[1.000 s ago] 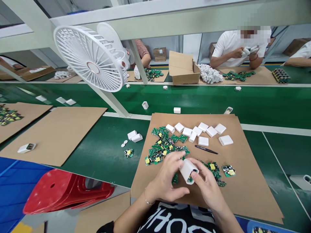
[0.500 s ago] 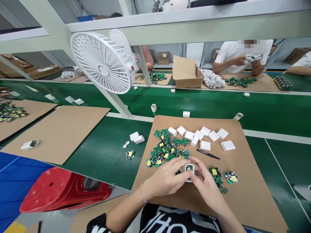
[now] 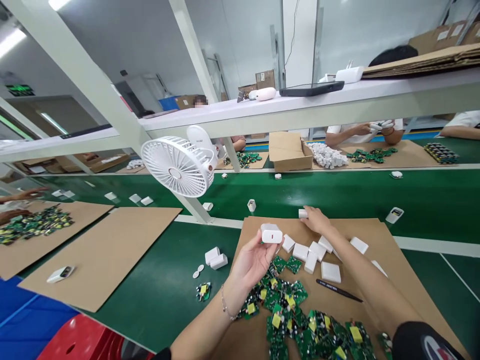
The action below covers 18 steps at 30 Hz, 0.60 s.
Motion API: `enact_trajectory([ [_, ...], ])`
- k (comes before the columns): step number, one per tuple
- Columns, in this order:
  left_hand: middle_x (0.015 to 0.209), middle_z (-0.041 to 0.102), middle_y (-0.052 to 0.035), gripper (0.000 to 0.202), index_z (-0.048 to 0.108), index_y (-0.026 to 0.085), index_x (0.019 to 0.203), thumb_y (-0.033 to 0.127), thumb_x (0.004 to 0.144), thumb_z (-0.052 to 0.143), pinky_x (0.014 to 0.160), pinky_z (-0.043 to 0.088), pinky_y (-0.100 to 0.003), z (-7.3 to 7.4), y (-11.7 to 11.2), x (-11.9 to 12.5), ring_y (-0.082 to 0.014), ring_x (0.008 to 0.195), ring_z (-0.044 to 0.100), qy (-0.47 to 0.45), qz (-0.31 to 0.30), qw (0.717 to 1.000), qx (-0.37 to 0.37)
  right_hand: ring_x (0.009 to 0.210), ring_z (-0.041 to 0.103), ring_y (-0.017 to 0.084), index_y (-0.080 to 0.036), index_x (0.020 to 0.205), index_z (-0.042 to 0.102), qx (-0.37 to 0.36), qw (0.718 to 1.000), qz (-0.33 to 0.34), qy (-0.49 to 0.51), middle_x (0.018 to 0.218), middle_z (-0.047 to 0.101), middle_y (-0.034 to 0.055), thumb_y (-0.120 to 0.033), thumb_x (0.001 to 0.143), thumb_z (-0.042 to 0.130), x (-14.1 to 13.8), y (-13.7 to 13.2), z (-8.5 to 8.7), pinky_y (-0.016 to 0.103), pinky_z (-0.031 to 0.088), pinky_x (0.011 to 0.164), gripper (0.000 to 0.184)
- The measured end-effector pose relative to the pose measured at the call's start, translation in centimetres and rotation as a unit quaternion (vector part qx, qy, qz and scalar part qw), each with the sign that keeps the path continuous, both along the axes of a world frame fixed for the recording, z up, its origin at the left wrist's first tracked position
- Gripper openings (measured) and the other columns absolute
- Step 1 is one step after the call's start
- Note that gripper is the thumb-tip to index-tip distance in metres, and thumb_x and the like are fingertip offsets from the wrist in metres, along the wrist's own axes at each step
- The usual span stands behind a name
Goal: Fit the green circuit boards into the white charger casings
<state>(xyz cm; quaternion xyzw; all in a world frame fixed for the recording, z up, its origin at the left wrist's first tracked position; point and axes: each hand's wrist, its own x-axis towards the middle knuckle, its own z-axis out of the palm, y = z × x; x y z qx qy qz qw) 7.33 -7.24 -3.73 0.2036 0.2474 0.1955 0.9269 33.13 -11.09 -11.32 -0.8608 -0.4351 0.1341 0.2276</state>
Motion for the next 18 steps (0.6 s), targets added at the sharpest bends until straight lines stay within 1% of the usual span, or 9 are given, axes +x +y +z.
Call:
enact_trajectory([
  [2, 0.106, 0.071, -0.0122, 0.027, 0.065, 0.009, 0.103, 0.026, 0.098, 0.044, 0.089, 0.055, -0.021, -1.2, 0.6, 0.6, -0.018, 0.104, 0.068, 0.013, -0.01, 0.998, 0.055, 0.112, 0.059, 0.023, -0.016, 0.122, 0.057, -0.009, 1.0, -0.008, -0.012, 0.127, 0.057, 0.0094, -0.031, 0.093, 0.059, 0.3, 0.7, -0.9, 0.046, 0.05, 0.095, 0.032],
  [4, 0.113, 0.068, -0.0123, 0.029, 0.063, 0.011, 0.11, 0.028, 0.098, 0.044, 0.093, 0.055, -0.026, -2.5, 1.9, 1.9, -0.0195, 0.109, 0.066, 0.07, -0.004, 0.972, 0.224, 0.106, 0.061, 0.021, -0.016, 0.12, 0.058, -0.007, 1.0, -0.021, -0.019, 0.122, 0.059, 0.0089, -0.031, 0.094, 0.059, 0.7, 0.9, -1.3, 0.043, 0.053, 0.09, 0.03],
  [5, 0.118, 0.066, -0.0128, 0.031, 0.061, 0.011, 0.115, 0.028, 0.098, 0.042, 0.094, 0.055, -0.029, -3.1, 2.9, 3.0, -0.0205, 0.111, 0.065, 0.108, 0.002, 0.94, 0.325, 0.104, 0.062, 0.021, -0.016, 0.12, 0.058, -0.002, 0.999, -0.027, -0.022, 0.121, 0.06, 0.0087, -0.031, 0.094, 0.059, 1.0, 0.9, -1.2, 0.042, 0.053, 0.089, 0.03],
  [6, 0.121, 0.064, -0.0131, 0.033, 0.058, 0.012, 0.122, 0.028, 0.098, 0.042, 0.095, 0.055, -0.032, -3.7, 4.1, 4.2, -0.0213, 0.112, 0.064, 0.147, 0.01, 0.894, 0.423, 0.103, 0.062, 0.02, -0.016, 0.119, 0.058, 0.008, 0.999, -0.034, -0.024, 0.121, 0.06, 0.0085, -0.031, 0.094, 0.058, 1.3, 0.7, -1.1, 0.041, 0.054, 0.088, 0.03],
  [7, 0.124, 0.062, -0.0133, 0.035, 0.055, 0.014, 0.127, 0.027, 0.097, 0.043, 0.095, 0.054, -0.035, -4.1, 5.4, 5.7, -0.0222, 0.112, 0.064, 0.177, 0.013, 0.855, 0.488, 0.102, 0.062, 0.02, -0.016, 0.119, 0.058, 0.019, 0.999, -0.04, -0.027, 0.121, 0.06, 0.0085, -0.031, 0.094, 0.058, 1.6, 0.4, -0.8, 0.041, 0.054, 0.088, 0.03],
  [10, 0.125, 0.059, -0.0126, 0.044, 0.051, 0.016, 0.131, 0.021, 0.088, 0.06, 0.098, 0.051, -0.041, -5.1, 9.5, 10.4, -0.0236, 0.11, 0.063, 0.225, -0.002, 0.791, 0.569, 0.106, 0.061, 0.021, -0.016, 0.122, 0.056, 0.061, 0.996, -0.051, -0.034, 0.124, 0.058, 0.009, -0.031, 0.094, 0.057, 1.8, -1.8, 0.3, 0.042, 0.052, 0.09, 0.032],
  [13, 0.128, 0.057, -0.0114, 0.038, 0.056, 0.016, 0.123, 0.027, 0.088, 0.063, 0.098, 0.048, -0.049, -5.8, 12.3, 13.9, -0.0257, 0.113, 0.058, 0.259, -0.04, 0.721, 0.641, 0.103, 0.062, 0.021, -0.016, 0.121, 0.055, 0.088, 0.994, -0.05, -0.03, 0.118, 0.062, 0.0086, -0.029, 0.093, 0.058, 0.7, -5.3, 1.3, 0.041, 0.051, 0.089, 0.032],
  [15, 0.131, 0.055, -0.011, 0.035, 0.057, 0.015, 0.122, 0.03, 0.09, 0.062, 0.1, 0.045, -0.054, -6.0, 12.7, 14.9, -0.0277, 0.118, 0.055, 0.264, -0.075, 0.678, 0.681, 0.096, 0.064, 0.021, -0.016, 0.115, 0.058, 0.096, 0.994, -0.046, -0.018, 0.107, 0.066, 0.0075, -0.025, 0.09, 0.059, -0.7, -7.8, 1.7, 0.038, 0.05, 0.085, 0.027],
  [18, 0.145, 0.044, -0.0153, 0.047, 0.051, 0.014, 0.13, 0.03, 0.088, 0.063, 0.112, 0.03, -0.055, -5.6, 11.1, 14.4, -0.0323, 0.137, 0.036, 0.235, -0.117, 0.626, 0.735, 0.086, 0.066, 0.021, -0.02, 0.107, 0.059, 0.111, 0.993, -0.039, 0.005, 0.099, 0.07, 0.0061, -0.024, 0.086, 0.059, -3.2, -10.4, 2.0, 0.034, 0.049, 0.078, 0.021],
])
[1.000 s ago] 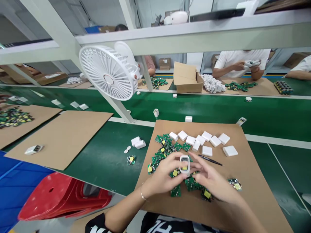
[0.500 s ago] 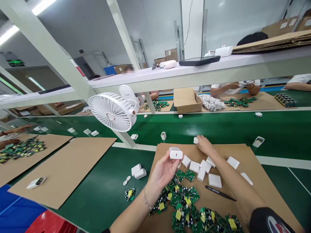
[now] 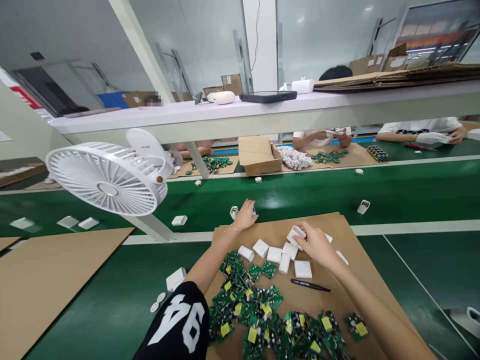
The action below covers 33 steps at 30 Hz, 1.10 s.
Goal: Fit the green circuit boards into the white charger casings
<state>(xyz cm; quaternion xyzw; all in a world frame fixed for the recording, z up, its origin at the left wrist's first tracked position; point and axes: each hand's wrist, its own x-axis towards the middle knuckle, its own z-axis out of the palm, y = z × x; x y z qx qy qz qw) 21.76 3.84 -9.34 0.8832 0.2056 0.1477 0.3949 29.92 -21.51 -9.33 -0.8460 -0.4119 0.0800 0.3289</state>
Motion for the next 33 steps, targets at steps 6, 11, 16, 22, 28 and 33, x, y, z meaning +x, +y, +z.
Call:
enact_trajectory([
  [6, 0.137, 0.056, -0.0098, 0.077, 0.048, 0.025, 0.135, 0.045, 0.068, 0.078, 0.102, 0.044, -0.04, 2.2, -8.2, -6.1, -0.0317, 0.123, 0.054, 0.026, -0.181, 0.982, 0.052, 0.076, 0.068, 0.019, -0.02, 0.105, 0.055, 0.048, 0.998, 0.031, 0.037, 0.088, 0.071, 0.0046, -0.031, 0.09, 0.052, -4.9, 0.6, -0.6, 0.029, 0.051, 0.066, 0.02],
  [11, 0.114, 0.065, -0.0128, 0.046, 0.046, 0.019, 0.127, 0.038, 0.086, 0.057, 0.082, 0.049, -0.038, 2.1, -11.2, -13.8, -0.0289, 0.098, 0.065, 0.016, -0.059, 0.997, 0.042, 0.1, 0.067, 0.02, -0.02, 0.114, 0.057, 0.05, 0.986, 0.158, 0.019, 0.104, 0.071, 0.0084, -0.02, 0.097, 0.033, -6.9, 1.3, -0.8, 0.036, 0.053, 0.087, 0.029],
  [16, 0.113, 0.065, -0.0104, 0.038, 0.05, 0.02, 0.109, 0.037, 0.08, 0.066, 0.082, 0.046, -0.032, 1.2, -12.7, -21.6, -0.0248, 0.098, 0.062, -0.063, 0.061, 0.98, -0.177, 0.136, 0.041, 0.028, -0.025, 0.101, 0.07, -0.002, 0.955, 0.293, -0.044, 0.134, 0.06, 0.0062, 0.006, 0.07, 0.054, -7.2, 1.4, -1.8, 0.058, 0.017, 0.116, 0.046],
  [22, 0.129, 0.053, -0.015, 0.054, 0.063, 0.019, 0.111, 0.052, 0.07, 0.074, 0.087, 0.046, -0.034, -1.0, -16.5, -25.0, -0.0313, 0.117, 0.052, -0.161, 0.069, 0.932, -0.317, 0.113, 0.061, 0.026, -0.022, 0.096, 0.072, -0.021, 0.952, 0.296, -0.07, 0.102, 0.073, 0.0055, -0.003, 0.083, 0.049, -8.1, 1.7, -2.0, 0.053, 0.032, 0.109, 0.032],
  [28, 0.141, 0.043, -0.0178, 0.061, 0.071, 0.018, 0.106, 0.06, 0.062, 0.077, 0.099, 0.042, -0.039, -2.4, -18.3, -22.4, -0.0372, 0.134, 0.037, -0.215, 0.077, 0.883, -0.41, 0.099, 0.064, 0.023, -0.017, 0.111, 0.064, -0.016, 0.979, 0.193, -0.068, 0.101, 0.07, 0.01, -0.021, 0.097, 0.032, -10.7, -1.2, -1.6, 0.038, 0.05, 0.088, 0.036],
  [33, 0.126, 0.055, -0.015, 0.055, 0.073, 0.017, 0.102, 0.058, 0.065, 0.077, 0.099, 0.041, -0.037, -2.6, -19.4, -21.5, -0.0328, 0.123, 0.048, -0.247, 0.102, 0.867, -0.42, 0.125, 0.047, 0.032, -0.019, 0.116, 0.062, -0.037, 0.978, 0.19, -0.083, 0.124, 0.062, 0.0134, -0.017, 0.084, 0.057, -11.1, -0.3, -1.4, 0.055, 0.021, 0.113, 0.033],
])
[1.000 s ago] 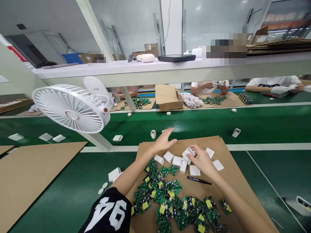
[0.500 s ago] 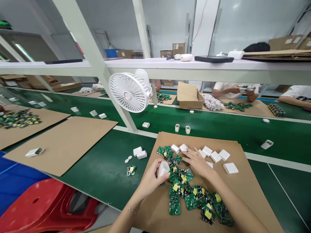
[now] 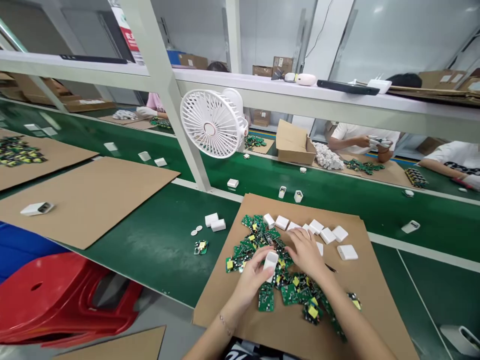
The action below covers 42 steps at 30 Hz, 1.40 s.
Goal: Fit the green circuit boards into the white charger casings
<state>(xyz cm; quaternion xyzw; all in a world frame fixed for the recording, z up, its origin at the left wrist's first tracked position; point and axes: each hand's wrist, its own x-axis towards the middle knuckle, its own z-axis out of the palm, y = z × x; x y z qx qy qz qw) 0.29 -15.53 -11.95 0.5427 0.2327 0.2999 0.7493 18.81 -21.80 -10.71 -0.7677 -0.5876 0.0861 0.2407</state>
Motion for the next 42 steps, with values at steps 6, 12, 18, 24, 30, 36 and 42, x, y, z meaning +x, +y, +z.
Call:
enact_trajectory([
  [6, 0.11, 0.063, -0.0105, 0.057, 0.073, 0.02, 0.105, 0.059, 0.064, 0.077, 0.086, 0.046, -0.033, -1.6, -0.2, -1.3, -0.027, 0.099, 0.058, -0.004, 0.03, 0.999, -0.028, 0.098, 0.063, 0.026, -0.02, 0.088, 0.067, -0.031, 0.997, 0.043, 0.064, 0.087, 0.071, 0.0057, -0.01, 0.074, 0.061, 0.8, 2.6, 0.2, 0.052, 0.024, 0.113, 0.019],
  [12, 0.131, 0.056, -0.0126, 0.051, 0.076, 0.02, 0.1, 0.053, 0.061, 0.082, 0.099, 0.04, -0.036, 0.6, 0.2, -1.1, -0.0328, 0.124, 0.047, -0.033, 0.014, 0.996, -0.077, 0.089, 0.068, 0.022, -0.018, 0.099, 0.065, 0.0, 0.975, 0.025, 0.221, 0.09, 0.072, 0.0072, -0.03, 0.087, 0.047, 1.7, -0.3, 2.5, 0.035, 0.053, 0.079, 0.025],
  [18, 0.089, 0.069, -0.0079, 0.06, 0.075, 0.017, 0.1, 0.054, 0.054, 0.086, 0.075, 0.049, -0.028, 2.2, -1.4, 0.2, -0.0191, 0.079, 0.062, -0.083, -0.144, 0.967, -0.193, 0.074, 0.067, 0.018, -0.02, 0.109, 0.065, 0.072, 0.941, -0.021, 0.33, 0.08, 0.069, 0.0043, -0.05, 0.088, 0.054, -2.2, -5.8, 3.6, 0.028, 0.055, 0.067, 0.039],
  [24, 0.102, 0.065, -0.0079, 0.059, 0.072, 0.021, 0.108, 0.047, 0.057, 0.087, 0.074, 0.051, -0.028, 4.0, -2.3, 0.1, -0.0192, 0.084, 0.062, -0.095, -0.232, 0.954, -0.164, 0.103, 0.068, 0.025, -0.026, 0.107, 0.069, 0.273, 0.87, -0.085, 0.401, 0.11, 0.071, 0.0084, -0.043, 0.075, 0.076, -4.9, -8.7, 2.3, 0.033, 0.057, 0.086, 0.037],
  [30, 0.128, 0.055, -0.0087, 0.061, 0.062, 0.029, 0.126, 0.03, 0.068, 0.082, 0.1, 0.042, -0.036, 5.3, -2.0, -0.8, -0.0297, 0.123, 0.048, 0.035, -0.204, 0.975, 0.086, 0.104, 0.069, 0.026, -0.029, 0.115, 0.066, 0.354, 0.84, -0.12, 0.394, 0.11, 0.073, 0.0074, -0.034, 0.082, 0.073, -6.1, -11.0, 3.3, 0.035, 0.059, 0.087, 0.034],
  [36, 0.076, 0.067, -0.0046, 0.047, 0.058, 0.018, 0.098, 0.062, 0.081, 0.061, 0.052, 0.044, -0.02, 4.5, -2.4, -0.2, -0.0111, 0.055, 0.058, -0.054, -0.259, 0.962, -0.071, 0.107, 0.069, 0.026, -0.032, 0.115, 0.067, 0.361, 0.854, -0.093, 0.364, 0.108, 0.074, 0.0053, -0.032, 0.082, 0.073, -7.4, -10.8, 4.6, 0.035, 0.06, 0.086, 0.034],
  [42, 0.048, 0.053, 0.0016, 0.061, 0.057, 0.014, 0.069, 0.074, 0.078, 0.053, 0.026, 0.022, -0.017, 3.5, -3.1, 1.0, -0.004, 0.027, 0.034, -0.044, -0.251, 0.939, -0.229, 0.101, 0.071, 0.022, -0.034, 0.119, 0.066, 0.33, 0.866, -0.026, 0.374, 0.11, 0.074, 0.004, -0.026, 0.082, 0.073, -7.3, -10.1, 4.5, 0.031, 0.061, 0.086, 0.038],
])
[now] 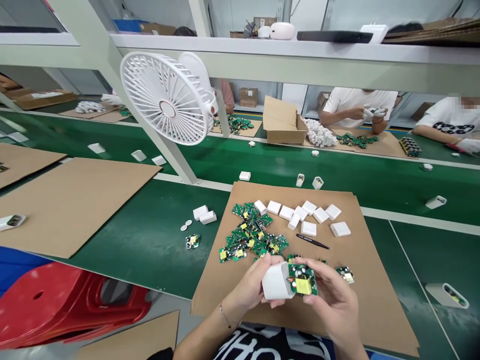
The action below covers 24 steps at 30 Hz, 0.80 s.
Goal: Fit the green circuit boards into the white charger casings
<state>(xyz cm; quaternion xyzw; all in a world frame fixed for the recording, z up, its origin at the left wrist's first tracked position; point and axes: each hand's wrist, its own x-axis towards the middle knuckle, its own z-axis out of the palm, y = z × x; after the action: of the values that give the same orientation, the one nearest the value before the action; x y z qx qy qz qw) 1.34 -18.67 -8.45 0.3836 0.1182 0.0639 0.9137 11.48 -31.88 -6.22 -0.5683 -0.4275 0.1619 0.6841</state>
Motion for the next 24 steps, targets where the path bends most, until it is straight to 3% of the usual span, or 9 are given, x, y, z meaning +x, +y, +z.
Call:
enact_trajectory([
  [6, 0.049, 0.054, 0.0017, 0.06, 0.061, 0.012, 0.074, 0.072, 0.074, 0.058, 0.025, 0.025, -0.016, 0.1, -0.2, 0.0, -0.0056, 0.03, 0.04, 0.042, -0.014, 0.998, -0.035, 0.103, 0.071, 0.023, -0.034, 0.123, 0.064, -0.045, 0.996, 0.027, -0.075, 0.112, 0.073, 0.0045, -0.028, 0.082, 0.073, 0.6, -0.4, -0.4, 0.033, 0.06, 0.089, 0.042],
  [11, 0.047, 0.053, 0.0021, 0.064, 0.056, 0.013, 0.067, 0.077, 0.07, 0.058, 0.026, 0.027, -0.017, 0.4, -0.3, -0.1, -0.0054, 0.03, 0.039, 0.051, -0.005, 0.999, -0.014, 0.108, 0.068, 0.023, -0.031, 0.13, 0.058, -0.063, 0.984, 0.009, -0.167, 0.117, 0.071, 0.005, -0.02, 0.085, 0.068, 0.5, -1.2, -0.5, 0.034, 0.058, 0.093, 0.048],
  [21, 0.047, 0.047, 0.0038, 0.063, 0.054, 0.016, 0.066, 0.078, 0.066, 0.059, 0.03, 0.02, -0.019, 0.5, -0.5, -0.1, -0.0067, 0.032, 0.036, 0.071, 0.01, 0.997, 0.012, 0.109, 0.067, 0.022, -0.028, 0.13, 0.054, -0.077, 0.973, 0.031, -0.217, 0.119, 0.069, 0.0068, -0.02, 0.088, 0.064, 0.6, -1.0, -0.1, 0.033, 0.058, 0.092, 0.045],
  [24, 0.046, 0.044, 0.004, 0.062, 0.051, 0.016, 0.061, 0.078, 0.065, 0.059, 0.035, 0.019, -0.021, 0.6, -0.5, 0.0, -0.0065, 0.036, 0.034, 0.07, 0.042, 0.996, 0.038, 0.111, 0.066, 0.022, -0.026, 0.134, 0.05, -0.056, 0.968, 0.017, -0.243, 0.12, 0.068, 0.0074, -0.016, 0.088, 0.063, 0.2, -0.9, -0.3, 0.033, 0.057, 0.094, 0.049],
])
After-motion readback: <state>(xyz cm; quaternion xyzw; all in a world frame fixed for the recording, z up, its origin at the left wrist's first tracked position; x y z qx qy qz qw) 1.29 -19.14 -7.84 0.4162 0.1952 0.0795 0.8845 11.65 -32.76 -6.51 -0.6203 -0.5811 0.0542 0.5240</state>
